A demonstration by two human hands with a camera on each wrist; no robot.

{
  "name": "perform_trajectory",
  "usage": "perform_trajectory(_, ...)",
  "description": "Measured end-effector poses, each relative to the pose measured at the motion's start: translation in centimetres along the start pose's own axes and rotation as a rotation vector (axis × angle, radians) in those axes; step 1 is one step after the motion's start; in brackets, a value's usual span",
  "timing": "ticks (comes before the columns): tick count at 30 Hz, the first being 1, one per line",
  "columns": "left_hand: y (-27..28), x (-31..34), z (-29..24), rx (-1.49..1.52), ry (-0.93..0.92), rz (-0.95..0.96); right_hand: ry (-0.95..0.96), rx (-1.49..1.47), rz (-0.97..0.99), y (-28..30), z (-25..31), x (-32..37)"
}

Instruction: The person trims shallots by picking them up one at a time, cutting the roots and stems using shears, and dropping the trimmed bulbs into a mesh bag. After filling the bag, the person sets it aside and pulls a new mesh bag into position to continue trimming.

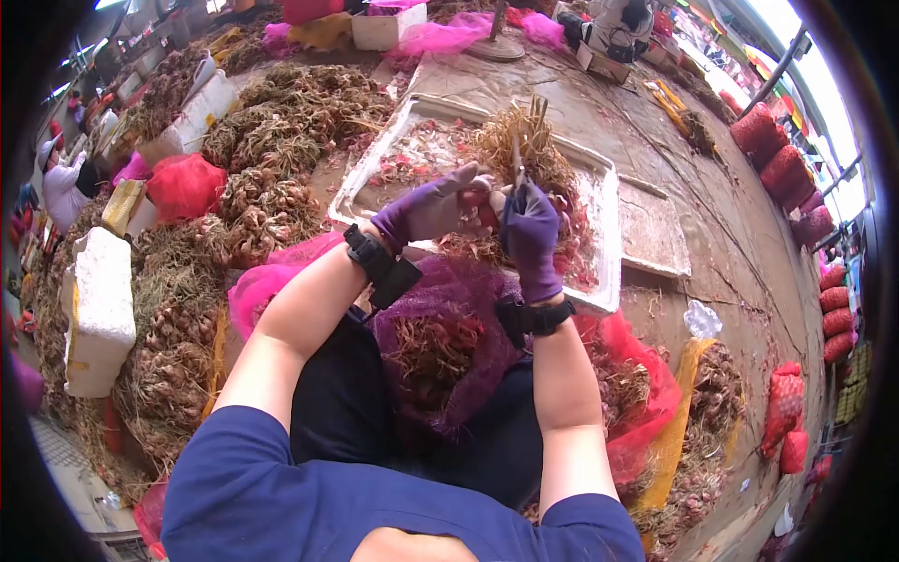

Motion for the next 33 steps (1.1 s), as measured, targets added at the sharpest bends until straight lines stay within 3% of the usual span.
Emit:
perform_trajectory(2, 0.3, 0.5, 1.0, -0.058, 0.157, -0.211, 0.027, 0.07, -0.006, -0.5, 0.0, 0.2)
perform_trajectory(4, 0.2, 0.4, 1.1, -0.14, 0.138, -0.23, 0.181, 0.163, -0.049, -0.7, 0.5, 0.4)
perform_trajectory(5, 0.3, -0.1, 0.4, -0.322, 0.086, -0.154, -0.028, -0.015, -0.032, -0.8, -0.1, 0.2)
perform_trajectory(6, 0.3, -0.4, 0.0, -0.504, 0.033, -0.076, -0.027, -0.016, -0.034, -0.3, 0.0, 0.0)
perform_trajectory(7, -0.4, -0.4, -0.3, -0.504, 0.034, -0.073, -0.298, -0.119, 0.049, 0.4, 0.6, 0.0)
perform_trajectory(8, -1.2, -0.4, -0.7, -0.69, -0.046, -0.062, -0.569, -0.22, 0.133, 0.7, 0.6, 0.2)
perform_trajectory(9, -1.8, -0.4, -1.0, -0.874, -0.128, -0.051, -0.568, -0.353, 0.189, 0.7, -0.2, 0.0)
perform_trajectory(10, -1.9, -0.3, -0.7, -0.873, -0.128, -0.05, -0.568, -0.352, 0.187, 0.7, 0.0, 0.1)
perform_trajectory(13, -2.8, -0.3, -0.5, -1.342, -0.449, 0.14, -0.447, -0.281, 0.244, -0.1, 0.2, 0.0)
perform_trajectory(15, -2.5, -0.2, -0.4, -1.256, -0.416, 0.113, -0.407, -0.312, 0.314, -0.5, -1.8, -0.9)
perform_trajectory(19, -2.0, -0.3, -1.0, -0.994, -0.198, -0.053, -0.265, -0.36, 0.202, -0.7, -1.0, -0.7)
perform_trajectory(21, -3.0, -0.3, -0.9, -0.894, -0.163, -0.062, -0.34, -0.588, 0.172, -0.7, -0.4, -0.3)
perform_trajectory(24, -2.9, -0.3, -0.7, -0.76, -0.148, -0.109, -0.396, -0.619, 0.247, -0.1, 0.3, 0.1)
perform_trajectory(26, -1.9, -0.3, 0.0, -0.694, -0.019, -0.131, -0.447, -0.64, 0.232, -0.1, -1.3, -0.1)
perform_trajectory(28, -1.3, -0.3, 0.3, -0.63, -0.031, -0.202, -0.555, -0.864, 0.271, -0.7, -2.3, 0.0)
perform_trajectory(30, -0.2, -0.1, 0.3, -0.455, -0.085, -0.306, -0.595, -0.85, 0.297, -0.8, -1.9, -0.1)
perform_trajectory(33, 3.2, -0.3, 0.9, -0.403, -0.121, -0.225, -0.548, -0.622, 0.316, -1.0, 0.3, 0.7)
Point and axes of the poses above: each hand's wrist, its own x-axis away from the middle knuckle, its own y-axis out of the back of the hand, z = x × y, the point moved 3 cm from there along -x, towards the middle knuckle, and after that the axes turned 14 degrees about -y, right-handed, at the moved point
